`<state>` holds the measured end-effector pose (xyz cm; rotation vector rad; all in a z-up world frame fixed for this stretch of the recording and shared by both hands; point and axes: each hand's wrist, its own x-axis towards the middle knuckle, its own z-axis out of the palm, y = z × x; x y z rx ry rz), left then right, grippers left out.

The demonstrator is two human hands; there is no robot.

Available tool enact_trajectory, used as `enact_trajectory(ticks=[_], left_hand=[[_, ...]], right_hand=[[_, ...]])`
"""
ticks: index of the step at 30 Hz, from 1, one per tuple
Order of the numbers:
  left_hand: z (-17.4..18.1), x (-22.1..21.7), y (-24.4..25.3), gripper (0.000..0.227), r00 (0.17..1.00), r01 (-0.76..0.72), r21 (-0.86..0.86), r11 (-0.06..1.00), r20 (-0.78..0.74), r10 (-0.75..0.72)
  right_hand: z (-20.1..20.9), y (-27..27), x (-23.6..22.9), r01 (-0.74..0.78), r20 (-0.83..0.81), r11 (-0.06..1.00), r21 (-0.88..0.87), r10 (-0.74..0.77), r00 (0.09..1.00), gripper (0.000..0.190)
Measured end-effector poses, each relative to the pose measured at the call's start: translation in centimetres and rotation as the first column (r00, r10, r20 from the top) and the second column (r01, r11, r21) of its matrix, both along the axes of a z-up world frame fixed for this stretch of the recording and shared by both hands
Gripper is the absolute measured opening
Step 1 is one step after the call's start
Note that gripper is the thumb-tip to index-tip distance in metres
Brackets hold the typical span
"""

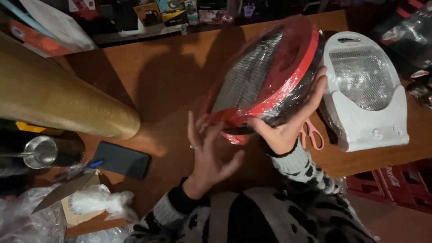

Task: The person wraps a red electric heater and a white electric heater with plastic wrap on a wooden table. They smooth the wrap around each heater, turn them over to cover all sides, and place the red heater on top of the white one. Finally, they pick up a small metal cup and stir its contents with a spoon.

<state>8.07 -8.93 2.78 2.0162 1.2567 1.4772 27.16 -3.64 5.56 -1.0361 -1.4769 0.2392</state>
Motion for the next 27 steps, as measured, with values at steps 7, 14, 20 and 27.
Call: enact_trajectory(ticks=[7, 14, 20, 27], left_hand=[[-0.8, 1.4, -0.4, 0.082, 0.992, 0.121, -0.025, 0.992, -0.02, -0.121], [-0.6, -0.3, 2.6, 0.078, 0.998, 0.056, 0.047, 0.997, -0.015, -0.055], [0.7, -2.3, 6.2, 0.064, 0.998, 0.008, -0.062, 0.998, 0.066, -0.004], [-5.8, -3.2, 15.2, 0.053, 0.999, -0.039, -0.12, 0.992, 0.031, 0.043]], right_hand=[[-0.2, 0.1, 1.9, 0.054, -0.039, 0.998, -0.017, -0.055, 0.998, 0.128], [1.7, -0.7, 2.9, 0.108, 0.193, 0.994, -0.013, -0.103, 0.976, 0.098], [2.7, -0.6, 2.8, 0.178, 0.313, 0.983, 0.041, -0.181, 0.932, 0.09], [3.2, 0.2, 2.0, 0.145, 0.255, 0.985, 0.097, -0.166, 0.952, 0.094]])
